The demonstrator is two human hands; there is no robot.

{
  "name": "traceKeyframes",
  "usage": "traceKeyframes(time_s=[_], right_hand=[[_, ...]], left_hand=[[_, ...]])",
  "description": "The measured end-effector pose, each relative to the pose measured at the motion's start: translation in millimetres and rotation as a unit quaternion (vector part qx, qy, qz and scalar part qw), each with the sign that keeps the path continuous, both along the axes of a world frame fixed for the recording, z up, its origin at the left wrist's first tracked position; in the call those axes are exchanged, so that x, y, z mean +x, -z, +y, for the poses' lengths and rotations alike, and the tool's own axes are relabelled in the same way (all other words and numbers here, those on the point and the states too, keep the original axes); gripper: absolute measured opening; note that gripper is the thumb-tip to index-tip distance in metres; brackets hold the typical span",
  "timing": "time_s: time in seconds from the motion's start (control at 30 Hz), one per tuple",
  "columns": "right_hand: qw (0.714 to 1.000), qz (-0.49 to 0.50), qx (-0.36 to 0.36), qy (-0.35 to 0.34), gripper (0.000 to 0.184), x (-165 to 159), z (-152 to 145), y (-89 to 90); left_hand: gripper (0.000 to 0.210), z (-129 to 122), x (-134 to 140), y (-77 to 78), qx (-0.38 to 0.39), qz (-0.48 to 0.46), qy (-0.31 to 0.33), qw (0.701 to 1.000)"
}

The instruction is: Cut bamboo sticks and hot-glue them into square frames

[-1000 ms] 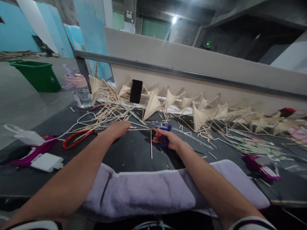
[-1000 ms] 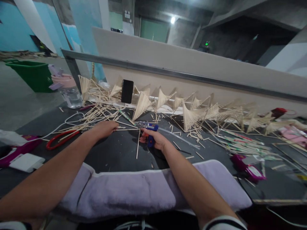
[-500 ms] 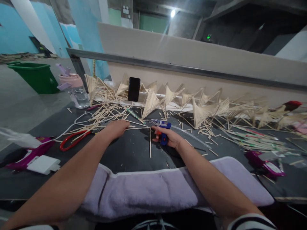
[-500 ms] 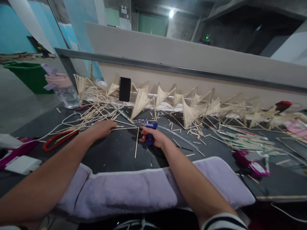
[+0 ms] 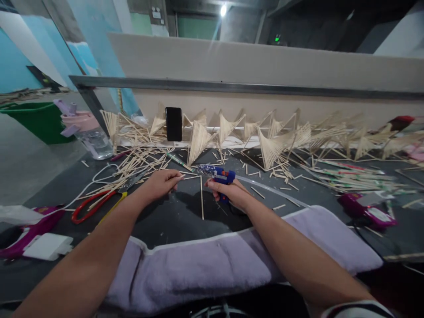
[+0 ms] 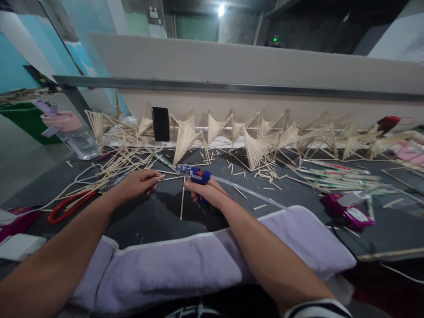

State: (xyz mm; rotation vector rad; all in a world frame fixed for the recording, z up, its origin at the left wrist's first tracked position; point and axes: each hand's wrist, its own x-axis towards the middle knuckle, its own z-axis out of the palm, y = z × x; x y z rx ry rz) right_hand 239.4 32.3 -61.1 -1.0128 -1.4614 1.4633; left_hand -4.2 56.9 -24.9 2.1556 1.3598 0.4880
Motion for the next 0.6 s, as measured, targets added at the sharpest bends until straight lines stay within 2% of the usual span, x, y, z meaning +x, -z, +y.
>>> traceKeyframes(time_s=[0.07,0.17,0.33,0.6], right_hand=[[0.999,-0.046,0.014,0.009,0.032,-1.7,-2.8,-0.6],[0.993,-0.096,0.059,0.040,0.027,-3.0,-3.8,-0.9],[0.972,-0.172,0.141,0.073,0.022,-2.9,-3.6,-1.9],[0.962,-0.220,0.145,0.074,0.023,-6.2,-5.9,-3.7]], left_hand=[[0.035,-1.6,1.5,0.7,-0.081,-0.073,-0.006,0.994],[0.035,0.2,1.0,3.4,-0.135,-0.122,-0.018,0.983],[0.032,2.5,0.3,6.8,-0.155,-0.148,-0.003,0.977],[0.029,-1.9,4.7,3.5,-0.145,-0.142,0.023,0.979]])
